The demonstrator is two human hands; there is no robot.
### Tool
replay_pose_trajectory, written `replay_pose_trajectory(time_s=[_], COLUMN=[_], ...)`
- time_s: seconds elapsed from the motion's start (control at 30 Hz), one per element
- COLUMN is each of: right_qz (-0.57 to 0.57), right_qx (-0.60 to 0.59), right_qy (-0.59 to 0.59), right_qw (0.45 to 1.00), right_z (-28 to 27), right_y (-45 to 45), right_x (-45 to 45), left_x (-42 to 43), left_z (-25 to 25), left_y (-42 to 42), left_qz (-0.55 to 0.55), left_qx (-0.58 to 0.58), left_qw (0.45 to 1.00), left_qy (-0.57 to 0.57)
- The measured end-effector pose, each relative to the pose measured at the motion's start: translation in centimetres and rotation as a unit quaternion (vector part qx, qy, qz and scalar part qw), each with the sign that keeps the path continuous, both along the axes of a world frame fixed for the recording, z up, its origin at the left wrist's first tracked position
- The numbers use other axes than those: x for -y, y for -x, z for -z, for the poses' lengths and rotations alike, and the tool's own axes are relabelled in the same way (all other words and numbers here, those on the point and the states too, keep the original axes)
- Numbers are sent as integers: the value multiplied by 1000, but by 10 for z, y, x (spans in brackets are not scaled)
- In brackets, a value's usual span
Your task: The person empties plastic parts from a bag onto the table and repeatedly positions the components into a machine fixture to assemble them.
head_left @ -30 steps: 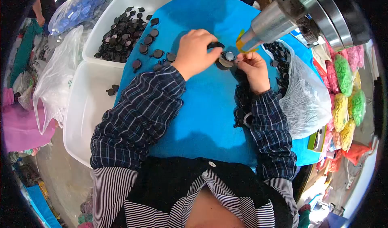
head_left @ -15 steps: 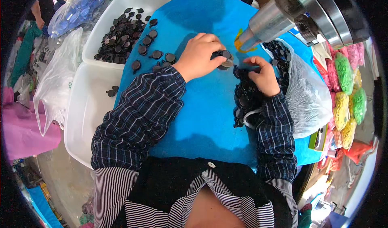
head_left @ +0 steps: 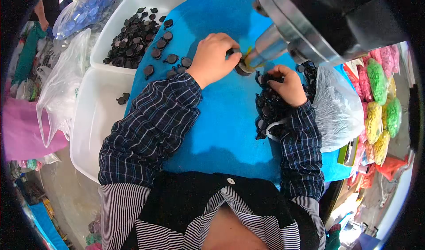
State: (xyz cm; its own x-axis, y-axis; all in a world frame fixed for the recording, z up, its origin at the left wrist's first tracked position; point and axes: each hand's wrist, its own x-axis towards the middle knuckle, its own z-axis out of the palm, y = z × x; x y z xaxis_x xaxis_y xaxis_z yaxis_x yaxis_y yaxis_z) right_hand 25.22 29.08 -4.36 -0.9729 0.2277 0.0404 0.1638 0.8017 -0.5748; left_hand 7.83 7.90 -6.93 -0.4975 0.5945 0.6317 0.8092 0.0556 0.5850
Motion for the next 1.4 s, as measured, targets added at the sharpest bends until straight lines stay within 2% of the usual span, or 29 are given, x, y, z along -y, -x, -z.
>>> replay_pose_trajectory(time_s=[0.13,0.23,0.27,0.37,0.4,0.53,0.63,0.67,0.77,0.8,0.9,0.93,0.97,1.0,1.03,1.17,1.2,1.3,1.33,1.4], right_qz=[70,101,101,81,81,50,63,61,86,88,130,129,112,93,71,1,2,37,38,54], right_qx=[-32,-141,-143,-187,-186,-213,-173,-173,27,26,12,11,-43,-95,-145,-171,-170,-203,-204,-178], right_qy=[57,223,223,322,321,261,-4,-6,-138,-139,-40,-41,103,245,381,443,442,294,295,163], right_qw=[995,959,959,925,925,940,983,983,986,986,991,991,987,960,910,880,881,933,933,969], right_z=[11,18,18,8,9,8,-3,-3,-1,-3,-12,-10,-2,2,6,13,14,20,19,10], right_y=[10,17,20,26,31,43,35,34,25,24,27,26,23,21,19,25,29,45,43,32], right_x=[9,11,13,34,41,58,53,52,54,53,51,45,34,27,22,26,32,62,60,48], left_x=[5,0,-2,-8,-7,0,3,2,2,1,5,3,1,-2,-4,-7,-6,3,3,4], left_z=[2,4,5,4,3,2,4,5,3,4,5,7,9,9,10,5,4,5,6,7], left_y=[7,3,2,-12,-10,2,4,5,3,3,8,9,12,13,13,-10,-9,6,7,7], left_qz=[15,23,23,21,21,-57,-76,-78,-69,-67,-34,-34,-6,24,53,-15,-15,-69,-68,-70], left_qx=[11,4,2,-82,-82,-5,15,15,12,12,6,5,1,-4,-8,-84,-82,24,23,23], left_qw=[1000,1000,1000,995,996,998,997,997,997,998,999,999,1000,1000,998,996,996,997,997,997], left_qy=[13,-19,-20,-43,-43,-10,-16,-18,-15,-15,13,12,2,-9,-18,-8,-9,-3,-2,-9])
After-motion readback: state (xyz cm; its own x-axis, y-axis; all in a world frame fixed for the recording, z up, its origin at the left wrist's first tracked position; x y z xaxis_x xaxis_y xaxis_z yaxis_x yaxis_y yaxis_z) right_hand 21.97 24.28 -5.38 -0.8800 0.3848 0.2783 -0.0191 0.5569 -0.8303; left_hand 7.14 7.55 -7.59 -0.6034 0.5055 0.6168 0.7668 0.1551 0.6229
